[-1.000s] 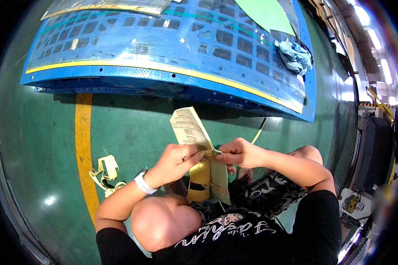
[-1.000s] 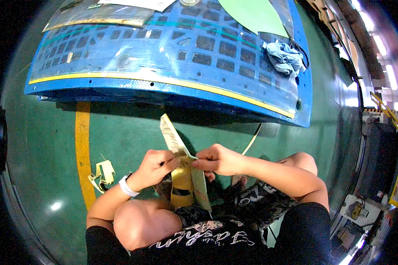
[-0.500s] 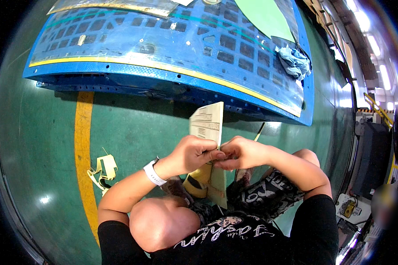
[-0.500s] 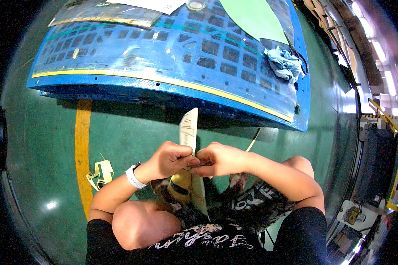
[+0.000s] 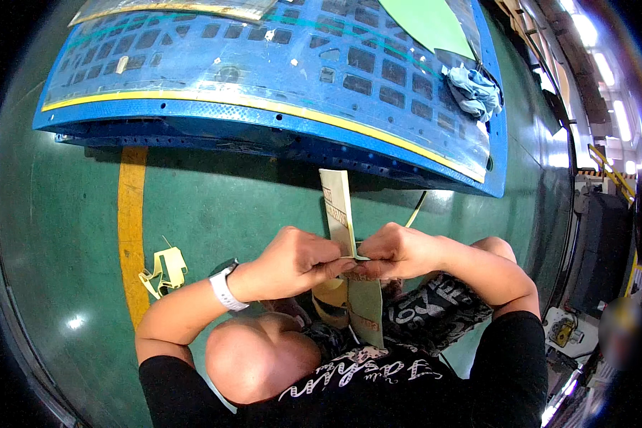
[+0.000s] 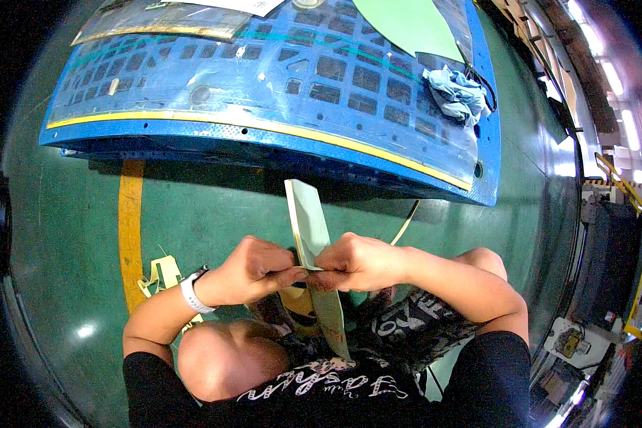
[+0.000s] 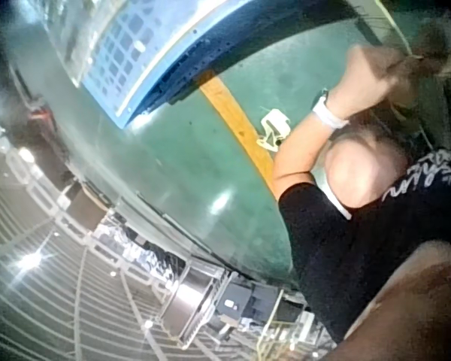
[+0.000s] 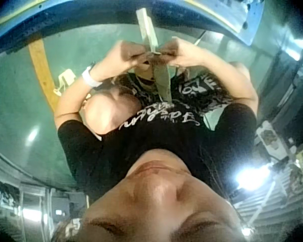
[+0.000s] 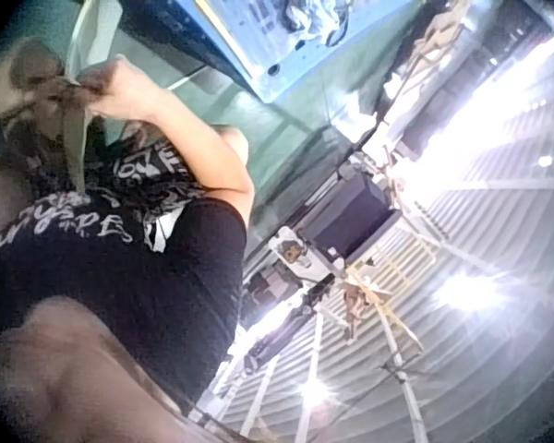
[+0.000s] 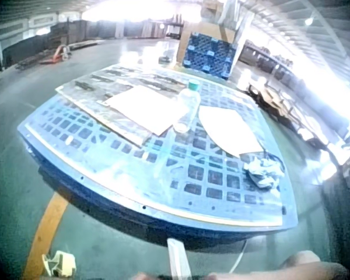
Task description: The person cuts a sheet of labels using a pair of scissors and then peels the individual adhesive labels from their backing paper by hand.
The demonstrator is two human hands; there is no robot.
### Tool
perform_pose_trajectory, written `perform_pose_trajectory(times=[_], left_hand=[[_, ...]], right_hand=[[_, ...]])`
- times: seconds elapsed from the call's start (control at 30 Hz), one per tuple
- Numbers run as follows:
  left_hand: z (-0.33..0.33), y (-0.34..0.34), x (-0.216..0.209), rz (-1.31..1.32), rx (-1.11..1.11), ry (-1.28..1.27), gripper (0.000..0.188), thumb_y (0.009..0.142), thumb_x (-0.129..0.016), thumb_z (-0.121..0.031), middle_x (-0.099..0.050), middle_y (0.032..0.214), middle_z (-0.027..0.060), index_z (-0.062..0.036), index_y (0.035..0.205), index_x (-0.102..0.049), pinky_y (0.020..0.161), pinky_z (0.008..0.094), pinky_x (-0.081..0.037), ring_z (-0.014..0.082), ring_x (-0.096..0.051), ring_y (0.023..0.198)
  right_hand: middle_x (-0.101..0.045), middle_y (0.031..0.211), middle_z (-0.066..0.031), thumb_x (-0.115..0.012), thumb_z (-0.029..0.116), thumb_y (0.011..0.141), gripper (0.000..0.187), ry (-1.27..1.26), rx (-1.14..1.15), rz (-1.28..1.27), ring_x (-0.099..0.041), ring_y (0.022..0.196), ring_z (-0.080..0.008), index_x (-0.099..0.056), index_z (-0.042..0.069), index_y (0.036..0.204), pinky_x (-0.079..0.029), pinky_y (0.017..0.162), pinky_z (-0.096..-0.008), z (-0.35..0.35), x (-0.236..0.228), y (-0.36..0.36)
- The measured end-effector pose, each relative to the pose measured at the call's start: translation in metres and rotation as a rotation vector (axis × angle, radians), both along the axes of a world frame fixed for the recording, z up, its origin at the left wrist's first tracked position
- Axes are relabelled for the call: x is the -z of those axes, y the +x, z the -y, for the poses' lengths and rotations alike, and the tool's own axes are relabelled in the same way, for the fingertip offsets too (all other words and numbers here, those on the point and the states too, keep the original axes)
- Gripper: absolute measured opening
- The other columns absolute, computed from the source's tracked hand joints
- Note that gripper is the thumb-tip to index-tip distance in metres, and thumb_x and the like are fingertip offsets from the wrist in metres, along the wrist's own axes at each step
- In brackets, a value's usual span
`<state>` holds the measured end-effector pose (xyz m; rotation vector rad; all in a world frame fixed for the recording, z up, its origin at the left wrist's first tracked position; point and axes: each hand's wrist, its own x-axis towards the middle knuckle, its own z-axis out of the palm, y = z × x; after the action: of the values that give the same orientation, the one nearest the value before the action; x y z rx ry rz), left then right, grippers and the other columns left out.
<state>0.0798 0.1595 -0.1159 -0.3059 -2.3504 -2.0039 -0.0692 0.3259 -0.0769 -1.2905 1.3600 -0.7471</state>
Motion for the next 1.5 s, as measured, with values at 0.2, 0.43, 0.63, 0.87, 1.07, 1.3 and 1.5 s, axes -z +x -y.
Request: perform_pose_trajectory(times=[0.2,0.43,0.63,0.87,1.07,1.3,1.5], left_hand=[[0.019,0.016,-0.008,0.09,-0.069,-0.086,0.029,0.085,-0.06,-0.015,-0.046,0.055,0.0138,-0.0024,0.061,-0.05,0.044,0.0371,-0.036,0.0296,-0.049,0.048],[0.003,0.028,0.032,-0.021,-0.347,0.092,0.025,0.083,-0.062,-0.012,-0.047,0.054,0.0143,-0.0013,0.063,-0.052,0.045,0.0369,-0.037,0.0296,-0.049,0.047],[0.0,-0.001,0.027,0.052,-0.356,-0.178,0.013,0.076,-0.062,-0.009,-0.051,0.07,0.0167,-0.0012,0.075,-0.051,0.053,0.0403,-0.042,0.0333,-0.054,0.06],[-0.007,-0.004,0.014,0.044,-0.194,-0.53,0.024,0.07,-0.061,-0.013,-0.052,0.079,0.0163,-0.0006,0.086,-0.049,0.057,0.0436,-0.047,0.0349,-0.056,0.066],[-0.007,-0.002,0.019,-0.153,-0.121,-0.62,0.018,0.07,-0.062,-0.011,-0.052,0.072,0.0125,-0.0021,0.077,-0.048,0.054,0.0396,-0.047,0.0305,-0.056,0.062],[-0.003,-0.014,0.015,-0.272,-0.067,-0.47,0.015,0.074,-0.06,-0.011,-0.052,0.066,0.0121,-0.0027,0.073,-0.048,0.051,0.0388,-0.047,0.0303,-0.056,0.059],[0.008,-0.025,0.001,-0.244,-0.039,-0.324,0.013,0.074,-0.06,-0.008,-0.053,0.068,0.0116,-0.0032,0.071,-0.048,0.051,0.0397,-0.046,0.0312,-0.056,0.059]], right_hand=[[-0.04,0.055,-0.0176,-0.059,0.018,0.087,0.035,-0.011,0.09,-0.027,-0.041,0.049,-0.033,-0.045,-0.003,0.063,-0.034,0.049,-0.0413,-0.005,0.006,0.006],[-0.044,0.054,-0.0159,-0.055,0.019,0.09,0.032,0.213,0.124,0.072,-0.051,0.051,-0.0308,-0.047,-0.002,0.066,-0.039,0.049,-0.0391,0.005,0.02,0.013],[-0.054,0.07,-0.0205,-0.055,0.019,0.085,0.026,-0.021,0.018,-0.264,-0.055,0.06,-0.038,-0.052,-0.002,0.07,-0.045,0.056,-0.044,0.016,0.034,0.007],[-0.055,0.069,-0.0162,-0.061,0.016,0.071,0.016,-0.086,-0.099,-0.392,-0.056,0.063,-0.037,-0.056,0.001,0.07,-0.047,0.057,-0.0452,0.008,0.048,0.014],[-0.055,0.073,-0.0152,-0.063,0.024,0.072,0.022,-0.047,-0.144,-0.416,-0.057,0.066,-0.0362,-0.056,0.003,0.07,-0.047,0.058,-0.0444,0.013,0.042,0.007],[-0.056,0.077,-0.0177,-0.075,0.029,0.067,0.035,0.075,0.062,-0.454,-0.057,0.069,-0.039,-0.056,0.001,0.075,-0.047,0.059,-0.0442,0.02,0.007,-0.005],[-0.052,0.066,-0.0191,-0.064,0.025,0.084,0.029,0.054,-0.023,-0.269,-0.052,0.063,-0.0398,-0.052,0.0,0.074,-0.039,0.054,-0.0447,0.016,0.002,-0.018]])
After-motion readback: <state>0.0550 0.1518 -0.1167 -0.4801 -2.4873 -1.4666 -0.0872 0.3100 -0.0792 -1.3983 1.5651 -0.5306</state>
